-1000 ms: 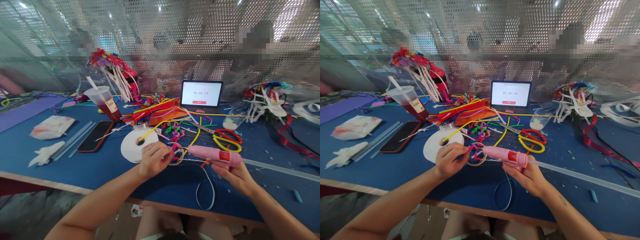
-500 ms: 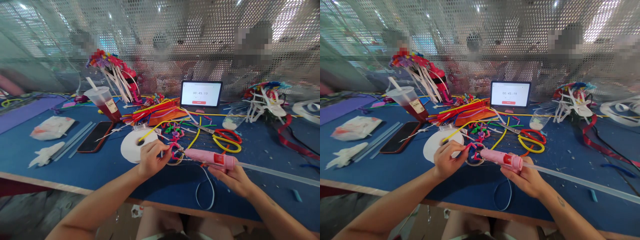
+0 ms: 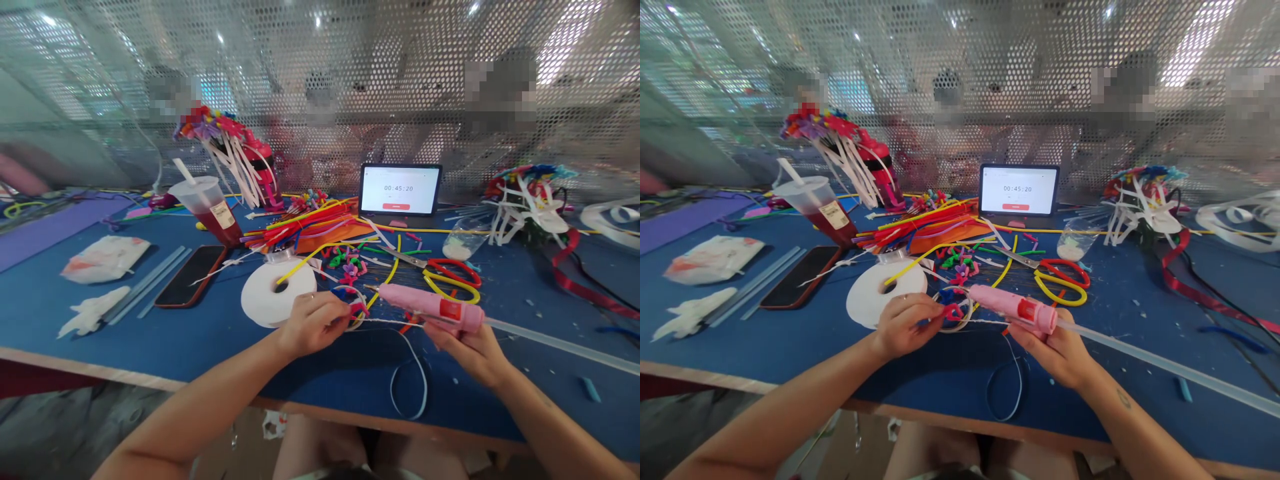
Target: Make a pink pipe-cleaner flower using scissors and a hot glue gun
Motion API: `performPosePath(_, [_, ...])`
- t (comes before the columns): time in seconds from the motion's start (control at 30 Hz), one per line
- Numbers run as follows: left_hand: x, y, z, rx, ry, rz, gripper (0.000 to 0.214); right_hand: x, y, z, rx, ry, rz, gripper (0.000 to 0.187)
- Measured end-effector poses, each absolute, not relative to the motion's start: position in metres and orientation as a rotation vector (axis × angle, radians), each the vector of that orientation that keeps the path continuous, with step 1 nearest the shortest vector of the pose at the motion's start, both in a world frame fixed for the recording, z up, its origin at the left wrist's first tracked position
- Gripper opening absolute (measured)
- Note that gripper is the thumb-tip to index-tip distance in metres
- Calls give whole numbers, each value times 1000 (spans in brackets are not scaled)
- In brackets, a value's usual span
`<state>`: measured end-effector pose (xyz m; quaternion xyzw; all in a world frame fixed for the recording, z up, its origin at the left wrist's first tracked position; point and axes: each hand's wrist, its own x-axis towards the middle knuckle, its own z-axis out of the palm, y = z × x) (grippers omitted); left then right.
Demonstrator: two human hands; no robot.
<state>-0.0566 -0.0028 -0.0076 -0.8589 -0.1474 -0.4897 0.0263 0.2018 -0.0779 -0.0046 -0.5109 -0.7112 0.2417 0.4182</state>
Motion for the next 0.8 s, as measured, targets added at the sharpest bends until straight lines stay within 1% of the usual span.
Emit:
performPosePath(0.07, [-57, -4, -8, -2695, -339, -1443, 11, 204, -76, -3, -1238, -1725, 604, 26])
performPosePath(0.13, [-56, -4, -9, -2705, -301, -1404, 10, 206, -76, -2, -1211, -1683, 613, 26])
performPosePath(0.27, [-56, -4, -9, -2728, -375, -1404, 7, 206, -79, 3, -1237, -1678, 600, 24])
performPosePath(0.37, [-57, -3, -7, -2738, -520, -1542, 12, 214, -82, 6, -1269, -1692, 539, 23])
performPosePath(0.47, [-57, -1, -3, -2675, -719, -1720, 14, 244, -83, 5, -1385, -1689, 310, 22])
performPosePath(0.6, [-55, 1, 0, -2640, -882, -1829, 12, 318, -84, -5, -1767, -1554, -45, 32])
performPosePath(0.63, [-54, 2, 0, -2652, -901, -1851, 11, 337, -84, -8, -1853, -1497, -87, 34])
performPosePath(0.67, [-53, 2, 0, -2661, -911, -1874, 10, 354, -84, -11, -1932, -1517, -36, 35])
performPosePath(0.73, [-53, 3, -1, -2674, -917, -1902, 9, 380, -82, -18, -2073, -1477, -171, 48])
performPosePath(0.8, [-53, 4, -3, -2676, -938, -1911, 7, 395, -78, -25, -2095, -1538, -212, 52])
